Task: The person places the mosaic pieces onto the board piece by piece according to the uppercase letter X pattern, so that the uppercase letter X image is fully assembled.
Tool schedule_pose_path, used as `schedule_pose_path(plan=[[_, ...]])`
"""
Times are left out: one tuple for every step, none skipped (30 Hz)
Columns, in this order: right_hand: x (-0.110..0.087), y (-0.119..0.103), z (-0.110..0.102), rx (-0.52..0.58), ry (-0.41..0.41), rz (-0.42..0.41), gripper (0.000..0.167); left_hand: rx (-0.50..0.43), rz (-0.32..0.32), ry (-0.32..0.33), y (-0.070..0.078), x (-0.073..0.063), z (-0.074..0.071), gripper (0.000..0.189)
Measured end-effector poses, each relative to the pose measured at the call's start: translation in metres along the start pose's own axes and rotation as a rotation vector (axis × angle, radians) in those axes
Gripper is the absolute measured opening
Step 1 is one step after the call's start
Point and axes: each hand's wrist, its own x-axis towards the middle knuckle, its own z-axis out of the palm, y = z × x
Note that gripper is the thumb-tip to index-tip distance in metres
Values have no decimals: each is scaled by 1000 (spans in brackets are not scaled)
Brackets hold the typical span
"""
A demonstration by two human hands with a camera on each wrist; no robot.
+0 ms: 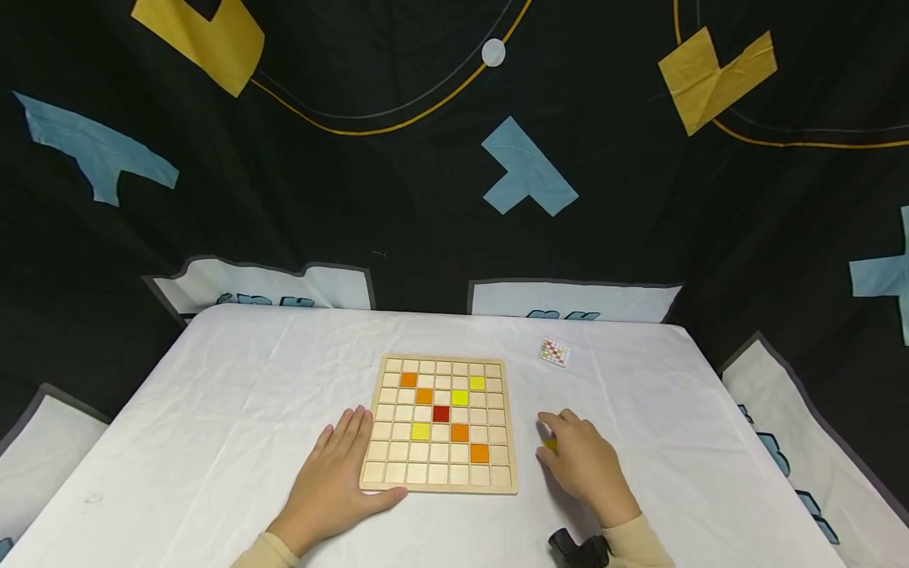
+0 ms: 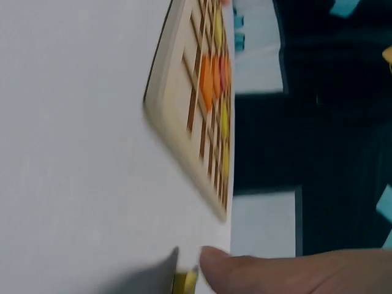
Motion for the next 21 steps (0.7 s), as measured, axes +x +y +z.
schedule_pose_path(plan=[[-1, 5, 0, -12, -6, 8, 46, 1, -1, 1, 0, 0, 0, 124], [-2, 8, 0, -17, -9, 12, 44, 3, -2, 0, -1, 0, 1, 124], [-3, 11, 0, -18, -5, 10, 40, 4, -3, 1, -1, 0, 1, 124], [-3, 14, 0, -17, 0, 3, 36, 5, -5, 0, -1, 1, 2, 125], [-3, 15, 1, -12, 7, -2, 31, 6, -6, 0, -1, 1, 2, 125], [-3, 17, 2, -4, 14, -6, 27, 7, -6, 1, -1, 1, 2, 125], [-3, 18, 3, 8, 18, -10, 23, 6, -5, 1, -2, 1, 2, 125], [-2, 18, 3, 19, 24, -12, 20, 3, -5, 1, -1, 1, 2, 125], [-1, 18, 4, 29, 26, -12, 19, 1, -4, 1, -2, 1, 2, 125], [0, 17, 5, 44, 25, -11, 19, 0, -4, -4, -2, 1, 2, 125], [1, 16, 5, 60, 22, -9, 19, 2, -5, -5, -2, 1, 2, 124], [2, 15, 5, 74, 19, -8, 19, 4, -6, -7, -1, 1, 2, 124], [4, 13, 5, 91, 19, -6, 19, 3, -6, -9, -1, 1, 2, 124], [5, 10, 5, 102, 24, -6, 19, 4, -6, -8, -1, 1, 1, 124], [7, 7, 5, 114, 31, -6, 19, 6, -5, -8, -1, 1, 1, 124], [9, 3, 5, 131, 43, -9, 18, 8, -5, -8, -1, 0, 1, 124], [11, -1, 5, 146, 55, -11, 17, 8, -4, -6, -1, 0, 0, 123], [13, -6, 4, 165, 64, -14, 16, 8, -2, -5, -1, 0, 0, 123], [15, -12, 5, 188, 76, -17, 16, 6, -1, -5, -1, 0, 0, 123], [16, -19, 6, 210, 83, -24, 16, 7, -2, -9, -1, 0, 0, 123], [18, -25, 7, 234, 86, -30, 16, 7, -3, -11, -1, 1, 0, 123]])
